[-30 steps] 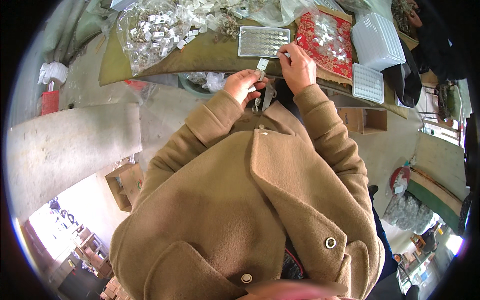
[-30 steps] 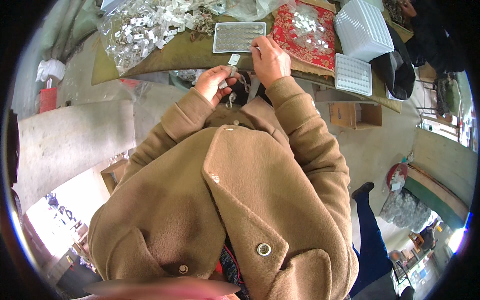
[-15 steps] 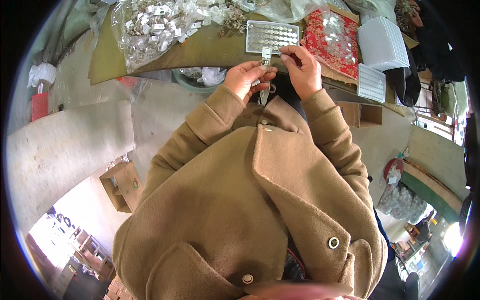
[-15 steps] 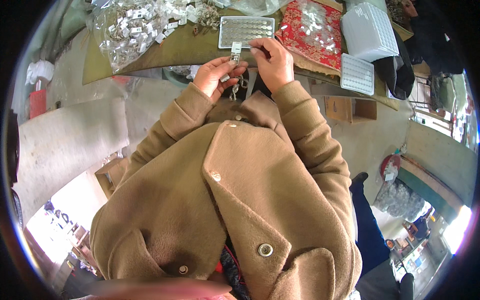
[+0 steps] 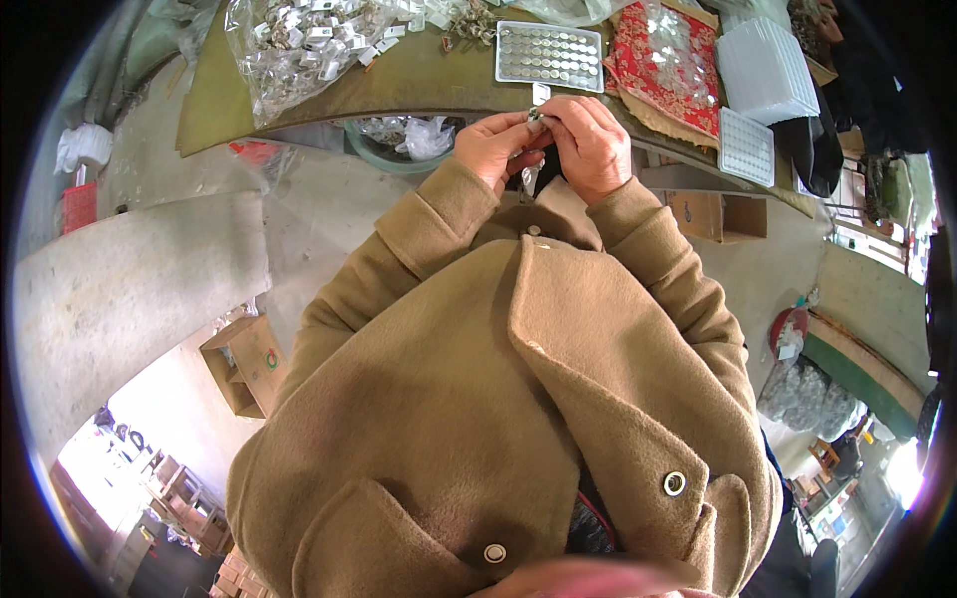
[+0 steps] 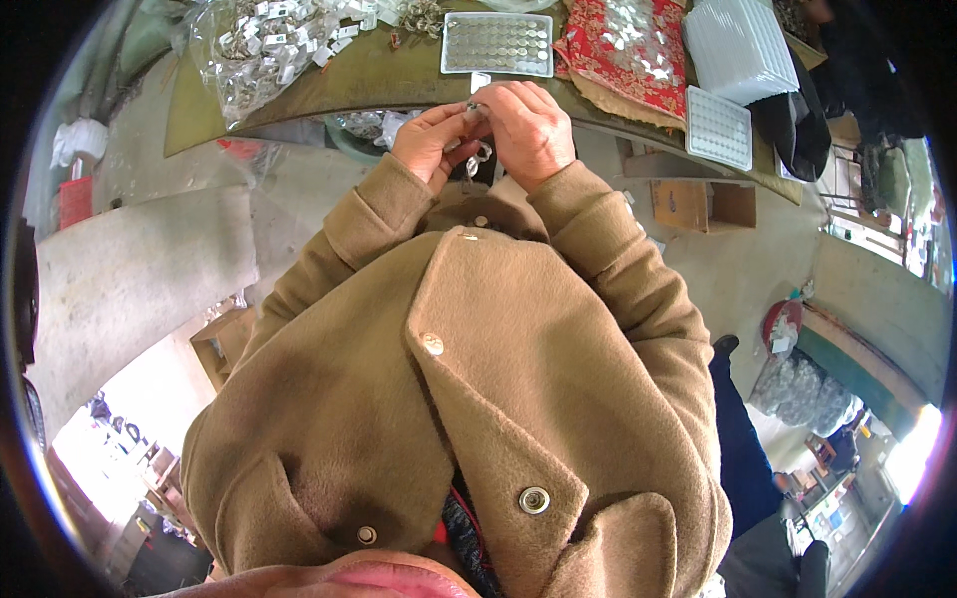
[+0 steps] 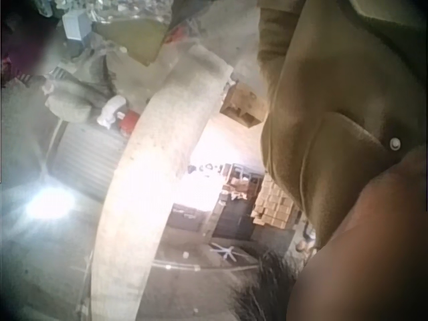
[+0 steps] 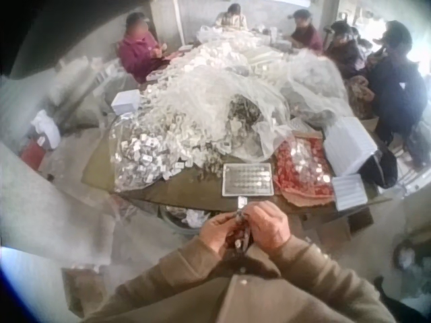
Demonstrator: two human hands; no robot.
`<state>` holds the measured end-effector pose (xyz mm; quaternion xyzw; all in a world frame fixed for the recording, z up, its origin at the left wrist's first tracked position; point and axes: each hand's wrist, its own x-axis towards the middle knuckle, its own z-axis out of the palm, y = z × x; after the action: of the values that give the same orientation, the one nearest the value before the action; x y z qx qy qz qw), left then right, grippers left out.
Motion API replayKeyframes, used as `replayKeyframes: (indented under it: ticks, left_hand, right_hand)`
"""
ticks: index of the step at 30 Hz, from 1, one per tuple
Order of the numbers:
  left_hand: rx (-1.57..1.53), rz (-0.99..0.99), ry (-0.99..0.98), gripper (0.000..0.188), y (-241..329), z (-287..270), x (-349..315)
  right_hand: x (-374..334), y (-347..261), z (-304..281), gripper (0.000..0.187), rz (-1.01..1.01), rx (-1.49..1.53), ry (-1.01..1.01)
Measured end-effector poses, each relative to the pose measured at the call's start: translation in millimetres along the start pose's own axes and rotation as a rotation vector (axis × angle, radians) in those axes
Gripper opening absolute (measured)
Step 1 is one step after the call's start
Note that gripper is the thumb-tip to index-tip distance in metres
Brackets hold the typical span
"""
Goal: The person assembles small LED modules by hand, inserting components into a plastic tray and testing each unit to confirm it lights up. The person handles multiple modules one at a time, placing them into the tray and checking functionality.
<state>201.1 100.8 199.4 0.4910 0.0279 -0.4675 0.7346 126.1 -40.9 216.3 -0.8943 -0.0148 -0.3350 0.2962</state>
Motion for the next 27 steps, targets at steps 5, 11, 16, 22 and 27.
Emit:
replayKeyframes:
  ticks: [5,11,16,22,27]
  left_hand:
    - [0.081,0.109,0.0,0.03,-9,1,-6]
    - [0.18,0.192,-0.089,0.028,-10,4,-12]
    - [0.131,0.035,-0.048,0.027,-12,14,-14]
    - [-0.139,-0.143,-0.229,0.032,-24,2,-18]
    - [-0.375,-0.514,-0.152,0.022,-46,-35,-19]
  right_hand:
    - [-5,4,-4,0.014,0.071,0.111,-0.056]
    - [-14,16,-10,0.019,0.769,0.775,-0.144]
    - [-28,1,-6,0.028,0.912,1.0,-0.081]
    - [-52,-12,-6,0.024,0.899,1.119,-0.006]
    - [-77,-21,3,0.023,1.267,1.382,-0.116]
